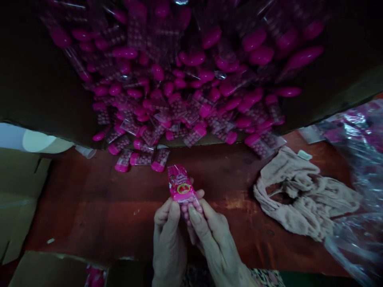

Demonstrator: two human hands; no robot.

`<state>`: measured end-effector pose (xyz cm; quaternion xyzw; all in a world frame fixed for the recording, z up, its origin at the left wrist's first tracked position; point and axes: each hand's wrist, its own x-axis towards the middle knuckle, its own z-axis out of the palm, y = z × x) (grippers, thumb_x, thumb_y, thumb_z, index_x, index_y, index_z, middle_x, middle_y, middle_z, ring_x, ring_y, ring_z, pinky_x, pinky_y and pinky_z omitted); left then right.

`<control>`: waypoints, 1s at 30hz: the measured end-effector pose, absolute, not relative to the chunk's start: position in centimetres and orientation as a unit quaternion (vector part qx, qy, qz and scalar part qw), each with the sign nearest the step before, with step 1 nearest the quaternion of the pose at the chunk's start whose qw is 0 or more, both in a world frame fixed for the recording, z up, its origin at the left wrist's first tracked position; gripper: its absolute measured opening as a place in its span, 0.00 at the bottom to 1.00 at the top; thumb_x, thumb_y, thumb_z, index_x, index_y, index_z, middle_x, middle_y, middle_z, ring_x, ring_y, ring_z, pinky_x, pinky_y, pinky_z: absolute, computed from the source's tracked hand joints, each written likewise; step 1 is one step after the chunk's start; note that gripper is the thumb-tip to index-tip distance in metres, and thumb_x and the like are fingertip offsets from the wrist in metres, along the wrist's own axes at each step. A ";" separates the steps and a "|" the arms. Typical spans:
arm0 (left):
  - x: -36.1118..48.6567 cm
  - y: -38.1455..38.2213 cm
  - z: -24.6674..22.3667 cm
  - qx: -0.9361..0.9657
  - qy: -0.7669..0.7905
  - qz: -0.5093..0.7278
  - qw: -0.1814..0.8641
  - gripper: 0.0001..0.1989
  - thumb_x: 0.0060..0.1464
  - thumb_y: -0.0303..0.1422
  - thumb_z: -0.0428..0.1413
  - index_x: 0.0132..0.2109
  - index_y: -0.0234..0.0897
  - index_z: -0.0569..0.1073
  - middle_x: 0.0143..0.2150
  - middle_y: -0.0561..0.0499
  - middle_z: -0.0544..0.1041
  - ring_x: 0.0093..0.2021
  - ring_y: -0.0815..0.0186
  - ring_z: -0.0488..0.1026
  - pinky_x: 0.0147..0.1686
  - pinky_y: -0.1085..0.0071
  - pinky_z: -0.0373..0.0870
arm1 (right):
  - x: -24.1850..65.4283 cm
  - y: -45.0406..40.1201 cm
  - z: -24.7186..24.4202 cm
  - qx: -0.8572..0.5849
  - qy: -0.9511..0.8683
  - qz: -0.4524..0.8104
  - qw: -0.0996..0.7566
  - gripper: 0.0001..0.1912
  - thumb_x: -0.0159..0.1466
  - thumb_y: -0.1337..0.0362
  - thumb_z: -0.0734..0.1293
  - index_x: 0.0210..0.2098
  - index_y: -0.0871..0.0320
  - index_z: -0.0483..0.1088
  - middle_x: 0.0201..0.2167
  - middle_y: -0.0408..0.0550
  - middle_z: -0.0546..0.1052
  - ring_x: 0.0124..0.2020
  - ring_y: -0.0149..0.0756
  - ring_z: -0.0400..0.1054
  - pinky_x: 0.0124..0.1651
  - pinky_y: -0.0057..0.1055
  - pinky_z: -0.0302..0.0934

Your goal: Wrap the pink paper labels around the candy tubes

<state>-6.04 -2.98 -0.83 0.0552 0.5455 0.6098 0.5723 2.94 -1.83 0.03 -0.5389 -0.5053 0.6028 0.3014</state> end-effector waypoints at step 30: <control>-6.5 -1.9 -1.3 0.059 0.526 0.605 0.595 0.11 0.48 0.38 0.58 0.36 0.35 0.77 0.38 0.42 0.80 0.41 0.57 0.75 0.42 0.64 0.70 | 3.6 -0.2 -0.4 -0.433 -0.558 0.658 0.262 0.08 0.65 0.61 0.59 0.32 0.57 0.64 0.23 0.38 0.69 0.23 0.26 0.63 0.27 0.20 0.57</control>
